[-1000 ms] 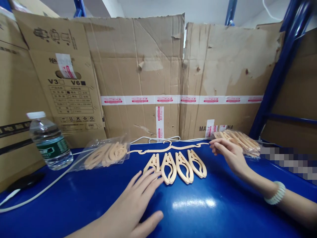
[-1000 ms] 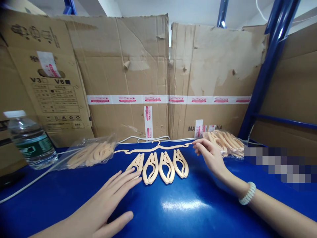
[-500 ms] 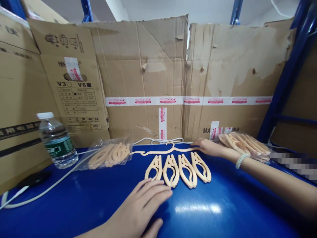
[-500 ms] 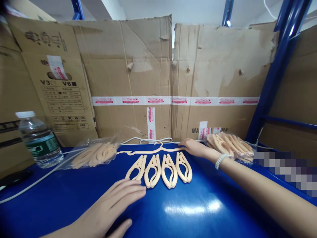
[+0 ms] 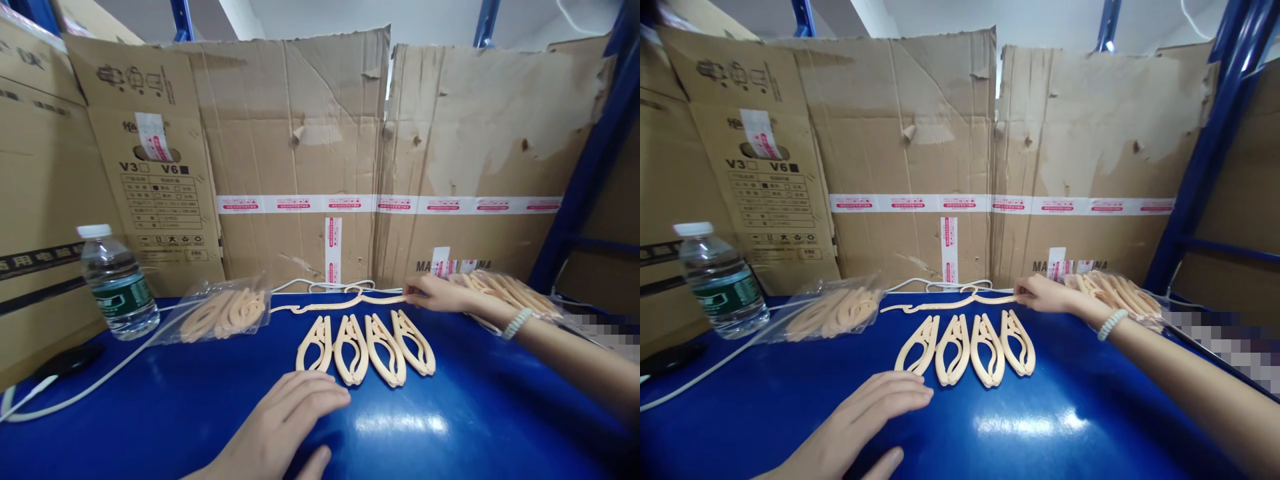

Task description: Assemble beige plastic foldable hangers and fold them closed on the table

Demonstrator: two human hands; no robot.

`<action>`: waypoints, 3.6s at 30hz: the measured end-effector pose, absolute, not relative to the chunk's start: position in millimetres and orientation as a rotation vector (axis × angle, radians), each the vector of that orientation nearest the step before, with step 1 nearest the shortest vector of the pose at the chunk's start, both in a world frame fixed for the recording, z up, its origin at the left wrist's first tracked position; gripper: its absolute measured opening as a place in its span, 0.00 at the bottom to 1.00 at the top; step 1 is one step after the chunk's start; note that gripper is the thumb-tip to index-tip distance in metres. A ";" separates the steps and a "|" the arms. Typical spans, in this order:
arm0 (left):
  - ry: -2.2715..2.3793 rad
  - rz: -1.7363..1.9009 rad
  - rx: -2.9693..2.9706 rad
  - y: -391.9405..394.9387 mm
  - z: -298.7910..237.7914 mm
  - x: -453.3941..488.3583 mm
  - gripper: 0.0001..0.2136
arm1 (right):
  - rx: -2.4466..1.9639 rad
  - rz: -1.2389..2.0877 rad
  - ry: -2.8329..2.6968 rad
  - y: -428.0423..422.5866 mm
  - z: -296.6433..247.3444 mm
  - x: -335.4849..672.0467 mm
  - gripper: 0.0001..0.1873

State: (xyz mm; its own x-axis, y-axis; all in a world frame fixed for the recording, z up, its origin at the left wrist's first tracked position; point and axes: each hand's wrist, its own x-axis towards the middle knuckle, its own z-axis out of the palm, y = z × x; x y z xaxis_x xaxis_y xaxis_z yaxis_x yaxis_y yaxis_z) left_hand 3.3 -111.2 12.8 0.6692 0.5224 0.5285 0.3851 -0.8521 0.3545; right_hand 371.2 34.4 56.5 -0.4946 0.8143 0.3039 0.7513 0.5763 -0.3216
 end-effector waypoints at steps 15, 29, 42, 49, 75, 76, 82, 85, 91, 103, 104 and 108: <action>1.067 1.022 1.697 -89.8 20.1 -0.5 0.26 | -1.190 -0.049 -1.974 -60.5 64.0 377.4 0.12; 1.129 1.063 1.863 -93.2 21.7 8.2 0.25 | -0.976 0.002 -2.175 -87.9 17.9 340.8 0.10; 1.207 0.973 1.886 -103.2 19.6 6.7 0.12 | -0.880 -0.852 -2.298 -95.6 24.4 338.5 0.24; 1.226 0.941 1.877 -103.6 19.3 8.7 0.12 | -0.884 -1.188 -2.216 -106.2 25.7 333.0 0.23; 0.986 1.225 1.405 -108.8 21.4 26.1 0.21 | -0.911 0.978 -1.377 -102.2 14.9 301.8 0.23; 0.959 1.211 1.418 -109.7 19.9 28.3 0.21 | -0.883 1.015 -1.368 -103.9 13.1 297.3 0.24; 0.873 1.171 1.482 -115.7 12.3 34.8 0.25 | -0.794 1.230 -1.658 -122.4 13.9 281.2 0.10; 0.853 1.153 1.490 -117.4 9.7 34.4 0.23 | -0.826 1.285 -1.891 -135.8 17.8 281.8 0.08; 0.854 1.201 1.439 -118.7 10.9 32.4 0.19 | -0.893 1.336 -1.962 -143.5 18.8 283.8 0.20; 0.579 0.905 1.621 -127.2 9.2 28.2 0.22 | -0.884 1.400 -1.901 -143.6 13.4 285.2 0.26; 0.584 0.910 1.602 -126.8 9.2 28.4 0.22 | -0.869 1.402 -1.891 -143.3 14.5 284.7 0.26; 0.611 0.929 1.561 -124.8 9.5 29.3 0.22 | -0.818 1.423 -1.854 -141.8 19.2 282.8 0.23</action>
State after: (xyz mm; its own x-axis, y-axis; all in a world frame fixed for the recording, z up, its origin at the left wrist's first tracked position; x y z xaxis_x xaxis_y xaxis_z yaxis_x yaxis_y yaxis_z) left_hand 29.3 -124.8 9.5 0.5494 0.8037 0.2287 -0.1087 -0.2027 0.9732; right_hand 282.8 -141.8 19.2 -0.5914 0.7969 0.1234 0.0868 0.2150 -0.9727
